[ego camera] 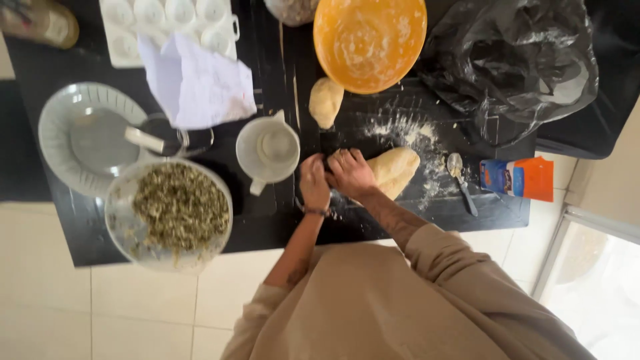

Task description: Kneading a piece of dough on a floured surface to prepare it for cooking.

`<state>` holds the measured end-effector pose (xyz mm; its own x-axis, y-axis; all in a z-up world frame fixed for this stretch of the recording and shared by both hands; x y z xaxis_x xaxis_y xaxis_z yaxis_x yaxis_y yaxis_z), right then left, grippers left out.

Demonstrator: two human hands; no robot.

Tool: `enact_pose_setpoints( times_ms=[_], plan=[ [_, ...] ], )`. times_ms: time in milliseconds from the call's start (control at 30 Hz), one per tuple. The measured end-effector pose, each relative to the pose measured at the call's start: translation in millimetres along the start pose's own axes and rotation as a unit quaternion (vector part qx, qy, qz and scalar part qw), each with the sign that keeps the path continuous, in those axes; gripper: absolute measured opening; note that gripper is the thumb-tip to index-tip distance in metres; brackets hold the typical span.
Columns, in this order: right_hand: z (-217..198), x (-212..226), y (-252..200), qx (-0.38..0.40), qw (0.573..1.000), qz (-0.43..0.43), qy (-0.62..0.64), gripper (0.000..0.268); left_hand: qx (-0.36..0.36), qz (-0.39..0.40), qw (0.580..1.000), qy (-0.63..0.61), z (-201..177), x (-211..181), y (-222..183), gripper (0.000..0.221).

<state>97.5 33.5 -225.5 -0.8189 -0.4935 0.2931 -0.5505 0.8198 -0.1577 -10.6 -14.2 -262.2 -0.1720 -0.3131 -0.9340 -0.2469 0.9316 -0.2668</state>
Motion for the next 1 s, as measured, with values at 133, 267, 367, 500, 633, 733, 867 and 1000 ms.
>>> enact_pose_setpoints(
  times_ms=[133,267,367,500,633,733,867,1000],
  plan=[
    [-20,-7,28,-0.11,0.991,-0.064,0.035,0.055,-0.046,0.057,0.997,0.026,-18,-3,-6,0.044],
    [-19,-10,38,-0.129,0.988,-0.063,0.063,0.058,0.071,0.002,0.997,-0.016,-1,14,12,0.044],
    [-31,-43,17,-0.18,0.953,0.023,0.243,0.03,0.155,0.011,0.988,0.015,24,45,23,0.044],
    [-63,-121,-85,-0.244,0.885,0.163,0.36,0.023,0.2,-0.017,0.977,0.073,49,53,20,0.047],
    [-38,-182,-141,-0.19,0.852,0.405,0.271,0.02,0.228,0.068,0.951,0.197,65,57,14,0.038],
    [-17,-170,-146,-0.135,0.896,0.381,0.183,0.021,0.238,0.066,0.944,0.219,63,49,26,0.037],
    [-26,-127,-129,-0.1,0.928,0.289,0.211,0.031,0.208,0.127,0.929,0.278,67,55,24,0.035],
    [-11,-167,-119,-0.109,0.809,0.496,0.297,0.029,0.189,0.096,0.931,0.296,58,35,19,0.036]
  ],
)
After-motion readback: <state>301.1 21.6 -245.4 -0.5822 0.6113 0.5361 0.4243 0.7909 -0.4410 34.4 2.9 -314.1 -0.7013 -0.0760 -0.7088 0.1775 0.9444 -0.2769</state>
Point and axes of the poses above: each hand's wrist, its own y-axis towards the middle knuckle, its own z-axis out of the palm, x = y × z, the point moved 10 cm from there along y, towards the middle knuckle, and after that the axes turned 5 degrees about x, right-handed, at the moved point
